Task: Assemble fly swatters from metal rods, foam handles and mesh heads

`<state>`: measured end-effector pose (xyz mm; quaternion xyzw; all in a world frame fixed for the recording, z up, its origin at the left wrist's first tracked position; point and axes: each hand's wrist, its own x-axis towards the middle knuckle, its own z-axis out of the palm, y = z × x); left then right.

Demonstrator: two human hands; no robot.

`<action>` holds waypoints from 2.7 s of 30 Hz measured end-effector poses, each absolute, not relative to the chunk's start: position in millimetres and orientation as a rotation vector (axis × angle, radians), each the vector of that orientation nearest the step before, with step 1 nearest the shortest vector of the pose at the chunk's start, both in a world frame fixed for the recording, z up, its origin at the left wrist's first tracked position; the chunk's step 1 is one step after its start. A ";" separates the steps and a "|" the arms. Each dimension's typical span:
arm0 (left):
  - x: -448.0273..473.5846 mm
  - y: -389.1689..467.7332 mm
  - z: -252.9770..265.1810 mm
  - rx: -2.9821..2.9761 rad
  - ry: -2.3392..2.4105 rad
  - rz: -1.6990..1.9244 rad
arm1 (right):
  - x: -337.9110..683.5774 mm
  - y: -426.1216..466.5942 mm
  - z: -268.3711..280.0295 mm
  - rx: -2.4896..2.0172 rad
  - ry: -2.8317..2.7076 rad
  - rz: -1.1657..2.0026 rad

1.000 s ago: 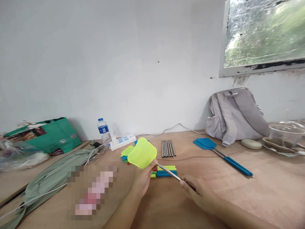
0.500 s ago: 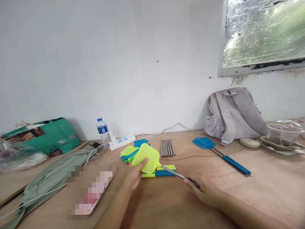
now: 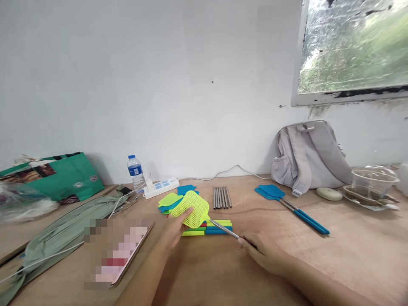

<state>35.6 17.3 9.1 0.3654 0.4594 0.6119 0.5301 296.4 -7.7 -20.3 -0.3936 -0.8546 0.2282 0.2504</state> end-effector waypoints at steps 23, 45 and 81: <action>-0.6 7.7 19.1 2.391 1.619 0.300 | 310.1 29.3 -41.3 -0.940 -1.094 1.465; 13.4 2.4 19.9 2.136 1.343 0.421 | 310.6 19.9 -30.9 -0.630 -1.152 1.604; 59.1 -9.7 -0.9 2.101 1.098 0.720 | 292.0 8.3 -29.7 -0.672 -1.152 1.554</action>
